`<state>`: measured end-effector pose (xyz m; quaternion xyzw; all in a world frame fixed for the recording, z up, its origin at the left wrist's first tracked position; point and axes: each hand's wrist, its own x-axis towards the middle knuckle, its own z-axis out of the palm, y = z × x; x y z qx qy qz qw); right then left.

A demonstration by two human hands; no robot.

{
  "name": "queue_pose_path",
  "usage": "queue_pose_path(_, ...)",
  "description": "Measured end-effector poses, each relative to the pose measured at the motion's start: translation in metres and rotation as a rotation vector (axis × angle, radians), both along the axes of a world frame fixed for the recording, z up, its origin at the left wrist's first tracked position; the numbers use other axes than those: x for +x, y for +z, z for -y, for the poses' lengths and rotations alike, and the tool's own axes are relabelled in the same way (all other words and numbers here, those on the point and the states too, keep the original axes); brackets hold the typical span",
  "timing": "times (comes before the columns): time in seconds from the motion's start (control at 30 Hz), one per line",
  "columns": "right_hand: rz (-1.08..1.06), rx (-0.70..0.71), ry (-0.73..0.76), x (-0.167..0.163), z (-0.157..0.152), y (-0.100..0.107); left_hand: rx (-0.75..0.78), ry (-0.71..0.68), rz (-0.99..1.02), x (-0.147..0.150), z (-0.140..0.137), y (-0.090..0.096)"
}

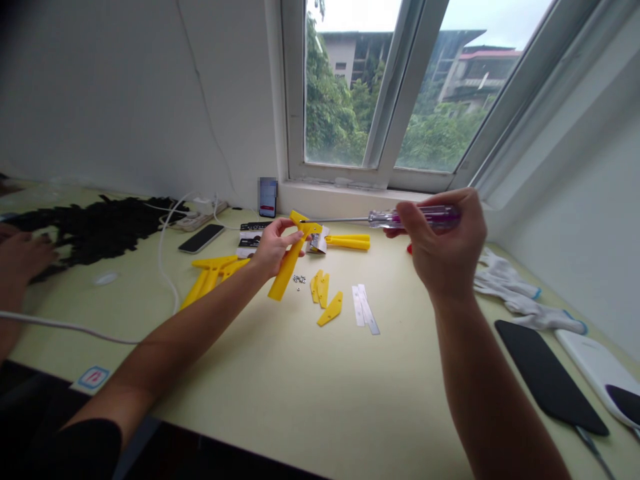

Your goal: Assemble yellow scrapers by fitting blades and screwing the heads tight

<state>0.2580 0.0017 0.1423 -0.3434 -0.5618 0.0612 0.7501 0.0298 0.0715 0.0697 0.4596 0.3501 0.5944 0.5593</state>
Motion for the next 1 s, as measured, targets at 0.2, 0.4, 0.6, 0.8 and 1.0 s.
queue_pose_path(0.2, 0.454, 0.051, -0.013, 0.009, 0.011, 0.001, -0.026, 0.027, 0.005, -0.006, -0.004, 0.003)
queue_pose_path(0.4, 0.771, -0.052, -0.124, 0.003, 0.037, 0.009, -0.014, 0.016, -0.009, -0.006, -0.007, -0.002)
queue_pose_path(0.6, 0.582, -0.251, -0.306, 0.022, 0.023, 0.004, 0.044, 0.022, -0.028, -0.005, -0.008, -0.004)
queue_pose_path(0.8, 0.441, -0.27, -0.23, 0.034, 0.005, -0.001, 0.058, 0.045, -0.029, -0.007, -0.008, -0.003)
queue_pose_path(1.0, 0.479, -0.249, -0.084, 0.035, 0.004, -0.001, 0.047, 0.054, -0.036, -0.006, -0.007, -0.003)
